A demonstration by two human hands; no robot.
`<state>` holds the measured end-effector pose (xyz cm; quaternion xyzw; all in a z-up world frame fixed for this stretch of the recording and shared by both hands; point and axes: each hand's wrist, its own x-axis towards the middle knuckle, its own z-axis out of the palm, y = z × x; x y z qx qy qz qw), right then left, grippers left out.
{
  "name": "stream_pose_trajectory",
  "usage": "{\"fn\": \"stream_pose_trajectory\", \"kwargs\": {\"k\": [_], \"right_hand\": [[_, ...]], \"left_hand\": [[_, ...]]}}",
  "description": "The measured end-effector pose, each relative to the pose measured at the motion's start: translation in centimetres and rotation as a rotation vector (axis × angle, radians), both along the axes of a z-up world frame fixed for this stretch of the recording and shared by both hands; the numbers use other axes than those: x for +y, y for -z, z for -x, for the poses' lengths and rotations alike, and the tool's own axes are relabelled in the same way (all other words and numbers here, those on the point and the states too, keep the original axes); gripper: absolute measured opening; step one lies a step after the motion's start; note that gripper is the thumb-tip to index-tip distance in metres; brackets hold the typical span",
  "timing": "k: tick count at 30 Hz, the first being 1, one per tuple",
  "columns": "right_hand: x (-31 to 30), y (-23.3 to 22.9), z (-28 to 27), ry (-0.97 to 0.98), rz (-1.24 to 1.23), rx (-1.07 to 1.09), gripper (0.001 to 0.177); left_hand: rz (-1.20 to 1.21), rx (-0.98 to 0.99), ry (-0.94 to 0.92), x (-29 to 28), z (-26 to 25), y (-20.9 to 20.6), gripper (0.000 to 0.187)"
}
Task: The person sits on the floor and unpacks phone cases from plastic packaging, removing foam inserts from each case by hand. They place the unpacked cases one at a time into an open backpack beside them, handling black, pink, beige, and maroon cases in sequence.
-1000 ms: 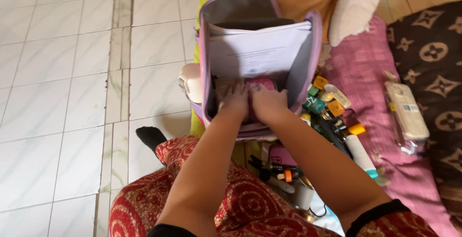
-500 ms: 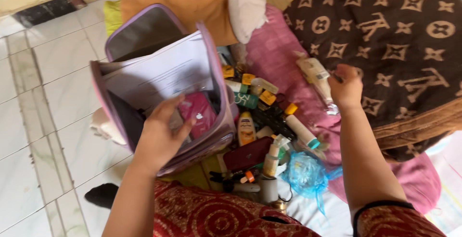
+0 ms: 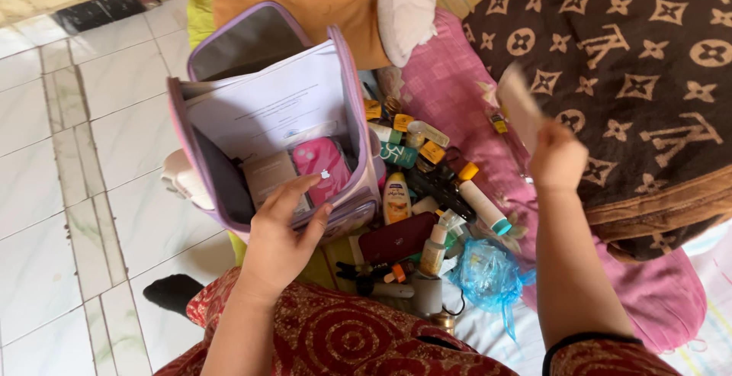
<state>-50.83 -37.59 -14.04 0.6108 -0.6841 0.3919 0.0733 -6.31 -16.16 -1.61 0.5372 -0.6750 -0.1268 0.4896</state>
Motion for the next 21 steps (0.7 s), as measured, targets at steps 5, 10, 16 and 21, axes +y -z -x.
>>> {"fn": "stream_pose_trajectory", "kwargs": {"k": [5, 10, 16, 21], "right_hand": [[4.5, -8.7, -8.7, -0.576, 0.129, -1.123, 0.018], [12.1, -14.3, -20.4, -1.261, -0.366, -1.425, 0.026], [18.3, -10.8, -31.7, -1.532, -0.884, -1.209, 0.043], [20.7, -6.6, -37.1, -1.481, -0.949, -1.131, 0.026]], "left_hand": [[-0.074, 0.252, -0.032, 1.4, -0.2, -0.7, 0.036], [-0.147, 0.877, 0.205, 4.3, -0.7, -1.5, 0.040], [-0.093, 0.957, -0.110, 9.8, -5.4, -0.5, 0.024], [0.071, 1.083, -0.194, 14.8, -8.8, 1.6, 0.022]]}}
